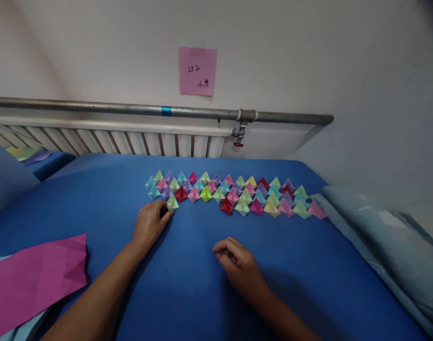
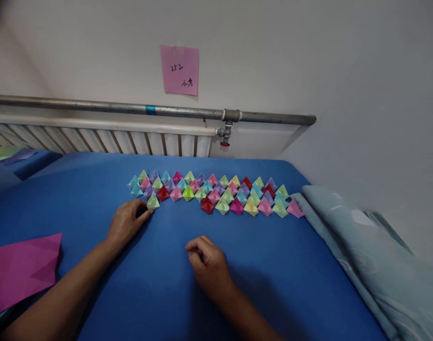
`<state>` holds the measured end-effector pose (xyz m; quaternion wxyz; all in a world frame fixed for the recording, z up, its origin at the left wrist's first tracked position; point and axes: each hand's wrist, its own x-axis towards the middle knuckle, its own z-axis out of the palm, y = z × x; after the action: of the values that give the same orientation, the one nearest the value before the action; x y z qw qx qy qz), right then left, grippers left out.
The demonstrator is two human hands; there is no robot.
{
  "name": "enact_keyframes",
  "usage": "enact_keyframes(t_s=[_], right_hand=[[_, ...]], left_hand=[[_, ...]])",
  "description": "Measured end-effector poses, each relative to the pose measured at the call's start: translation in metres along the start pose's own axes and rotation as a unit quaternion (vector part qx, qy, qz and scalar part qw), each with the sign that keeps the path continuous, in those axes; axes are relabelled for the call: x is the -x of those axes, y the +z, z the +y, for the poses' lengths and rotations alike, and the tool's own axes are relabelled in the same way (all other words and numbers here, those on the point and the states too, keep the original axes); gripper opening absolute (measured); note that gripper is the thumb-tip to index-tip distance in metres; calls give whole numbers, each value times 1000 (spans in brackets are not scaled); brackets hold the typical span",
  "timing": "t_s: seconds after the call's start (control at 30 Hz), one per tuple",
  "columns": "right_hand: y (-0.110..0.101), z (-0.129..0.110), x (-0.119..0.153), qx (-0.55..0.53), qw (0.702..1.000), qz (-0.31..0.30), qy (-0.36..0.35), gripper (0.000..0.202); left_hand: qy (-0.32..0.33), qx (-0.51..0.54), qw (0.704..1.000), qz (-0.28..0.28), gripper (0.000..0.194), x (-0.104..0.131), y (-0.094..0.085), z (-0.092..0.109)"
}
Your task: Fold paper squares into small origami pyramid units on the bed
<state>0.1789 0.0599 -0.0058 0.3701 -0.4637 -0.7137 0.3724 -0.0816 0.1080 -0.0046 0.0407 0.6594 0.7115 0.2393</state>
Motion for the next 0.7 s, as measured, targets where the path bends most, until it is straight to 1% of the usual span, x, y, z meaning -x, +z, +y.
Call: enact_keyframes(t_s=[0.47,0.63,0.7], right_hand=[[2,1,0,8,1000,5,-23,22],[2,1,0,4,1000,4,-15,22],[2,1,0,1,1000,3,-15,22]], left_hand=[[1,21,1000,15,20,-3,3,-2],[4,35,999,19,21,-3,3,-2],[7,46,998,40,24,0,3,-1]])
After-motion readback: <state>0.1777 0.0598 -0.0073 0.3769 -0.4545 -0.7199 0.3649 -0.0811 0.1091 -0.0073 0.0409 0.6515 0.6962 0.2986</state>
